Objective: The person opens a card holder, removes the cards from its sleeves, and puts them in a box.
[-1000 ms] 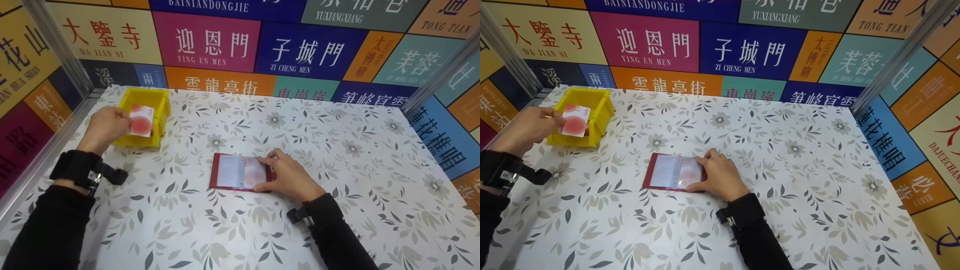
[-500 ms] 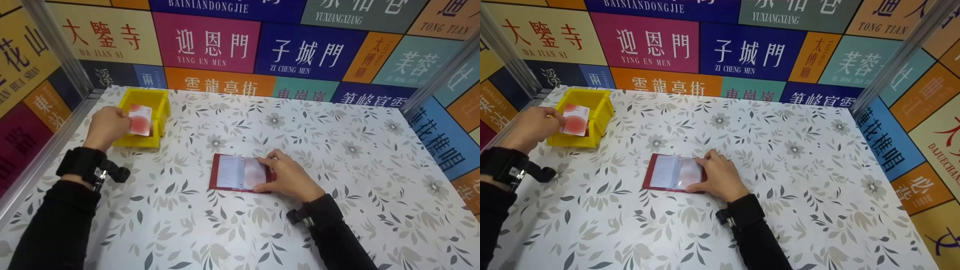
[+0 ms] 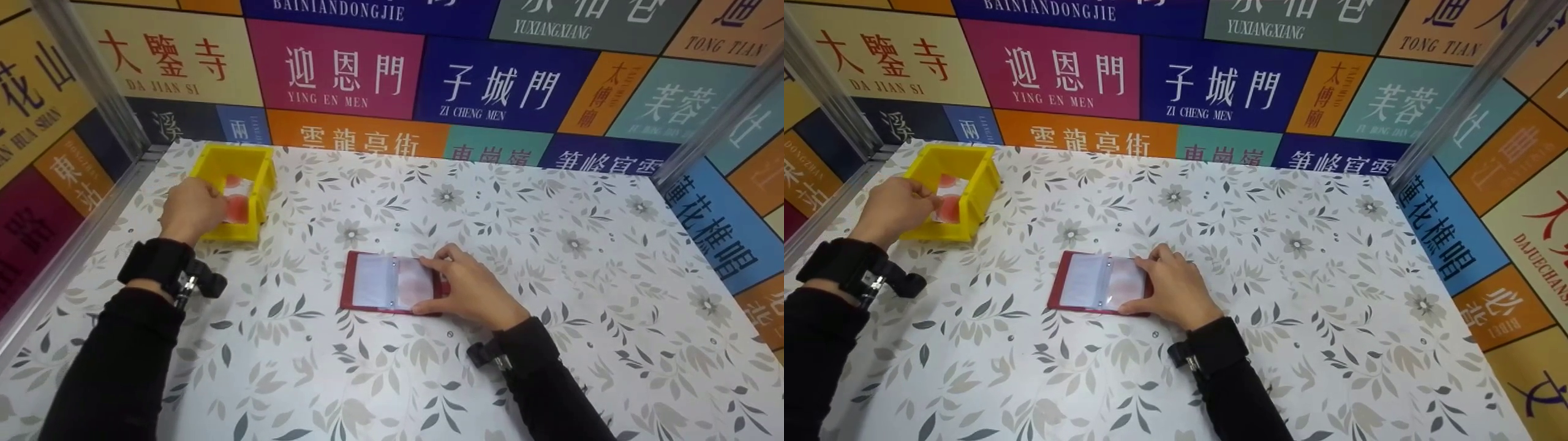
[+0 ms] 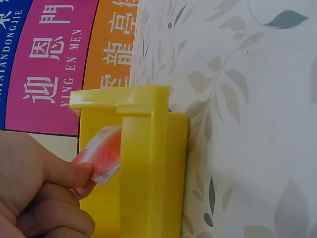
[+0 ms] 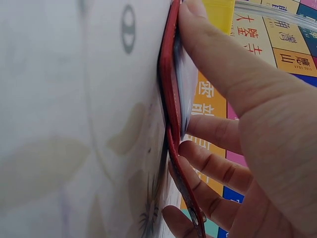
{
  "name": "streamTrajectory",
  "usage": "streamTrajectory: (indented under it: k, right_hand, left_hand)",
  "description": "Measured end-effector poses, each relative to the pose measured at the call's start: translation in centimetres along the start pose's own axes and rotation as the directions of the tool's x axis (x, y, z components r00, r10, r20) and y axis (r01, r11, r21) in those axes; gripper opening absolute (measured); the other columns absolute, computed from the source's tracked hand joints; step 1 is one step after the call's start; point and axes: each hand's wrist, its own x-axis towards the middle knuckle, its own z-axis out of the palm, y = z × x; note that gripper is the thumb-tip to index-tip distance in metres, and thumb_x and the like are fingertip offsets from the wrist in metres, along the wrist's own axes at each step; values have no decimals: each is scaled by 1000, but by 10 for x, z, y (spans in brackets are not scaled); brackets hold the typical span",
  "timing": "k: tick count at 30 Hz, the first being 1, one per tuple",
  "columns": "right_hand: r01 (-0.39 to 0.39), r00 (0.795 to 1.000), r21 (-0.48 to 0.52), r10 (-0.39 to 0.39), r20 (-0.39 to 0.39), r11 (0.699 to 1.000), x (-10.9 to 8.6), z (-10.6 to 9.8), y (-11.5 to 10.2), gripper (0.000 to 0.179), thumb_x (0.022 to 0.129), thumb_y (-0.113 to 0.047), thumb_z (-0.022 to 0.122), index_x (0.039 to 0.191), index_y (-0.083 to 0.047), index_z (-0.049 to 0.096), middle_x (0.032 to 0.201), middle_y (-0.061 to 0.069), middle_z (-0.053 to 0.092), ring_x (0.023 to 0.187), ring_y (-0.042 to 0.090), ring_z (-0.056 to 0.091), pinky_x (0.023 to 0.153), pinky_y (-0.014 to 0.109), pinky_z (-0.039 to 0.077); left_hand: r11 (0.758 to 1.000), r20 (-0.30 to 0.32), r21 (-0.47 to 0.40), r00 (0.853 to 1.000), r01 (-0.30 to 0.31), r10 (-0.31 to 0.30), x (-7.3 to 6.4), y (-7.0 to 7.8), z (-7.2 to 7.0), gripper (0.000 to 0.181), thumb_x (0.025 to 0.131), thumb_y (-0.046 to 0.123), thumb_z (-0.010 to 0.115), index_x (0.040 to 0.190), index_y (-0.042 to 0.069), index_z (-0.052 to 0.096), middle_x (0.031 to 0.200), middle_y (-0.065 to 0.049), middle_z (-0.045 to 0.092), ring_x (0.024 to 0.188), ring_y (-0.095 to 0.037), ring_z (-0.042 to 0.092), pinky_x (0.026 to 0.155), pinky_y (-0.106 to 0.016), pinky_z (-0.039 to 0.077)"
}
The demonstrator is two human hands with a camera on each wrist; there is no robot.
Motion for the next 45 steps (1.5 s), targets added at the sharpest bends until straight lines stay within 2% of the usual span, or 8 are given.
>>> streamTrajectory:
  k: [12,20,25,30,34,37,39,45]
  right_hand:
    - [-22,1000,18,22,10,1000,0,1,-1,93,75,-56,95,151,-14,62,127,4,55,102,21,52,89,37,46]
    - [-1,1000,6,1,9,1000,0,1,-1,91,76,-56,94,150,-12,63,125,5,55,100,20,51,87,36,45]
    - [-29,999,21,29,22,999,-1,0,-3,93,76,-55,95,152,-15,61,125,3,53,100,20,51,86,36,44]
    - [-41,999,33,40,23,999,0,0,-3,93,75,-54,96,152,-16,61,125,2,53,101,20,51,88,36,44]
    - [-46,999,30,45,27,998,0,0,-3,93,75,-55,95,153,-16,61,126,2,53,101,20,51,88,36,45]
    - [-50,998,28,49,30,998,0,-1,-2,94,74,-55,95,153,-17,61,126,2,54,102,20,52,88,36,45]
    - [-52,998,28,51,30,998,0,-2,-2,94,74,-55,95,153,-17,61,126,2,54,102,20,52,88,36,45]
    - [-36,999,22,35,22,999,0,-1,-1,91,76,-55,95,152,-16,62,125,2,53,100,20,52,87,35,45]
  left_hand:
    - [997,-38,80,999,-21,24,0,0,8,33,100,19,60,70,9,54,58,1,46,63,-24,53,61,-37,41]
    - [993,-27,118,999,32,-29,2,-2,10,24,103,20,61,86,2,63,78,-11,59,81,-33,60,75,-41,47]
    - [993,-52,121,999,14,-8,3,-4,10,21,102,16,63,95,-4,67,87,-17,62,86,-37,59,77,-42,49]
    - [995,-58,95,998,6,-1,0,-3,7,18,100,12,60,88,-2,65,85,-16,63,82,-35,58,75,-40,47]
    - [996,-93,87,996,2,6,-7,6,6,22,101,12,59,80,3,61,74,-11,59,74,-32,58,70,-38,46]
    - [997,-124,70,992,-26,35,-16,17,6,24,102,16,61,81,4,60,71,-8,56,71,-30,58,67,-37,45]
    - [997,-137,44,988,-58,63,-24,24,6,25,103,18,62,82,4,62,73,-10,64,70,-29,61,66,-37,44]
    - [972,-199,25,952,-234,234,-54,47,14,24,102,20,68,90,0,72,94,-22,77,79,-35,67,69,-42,49]
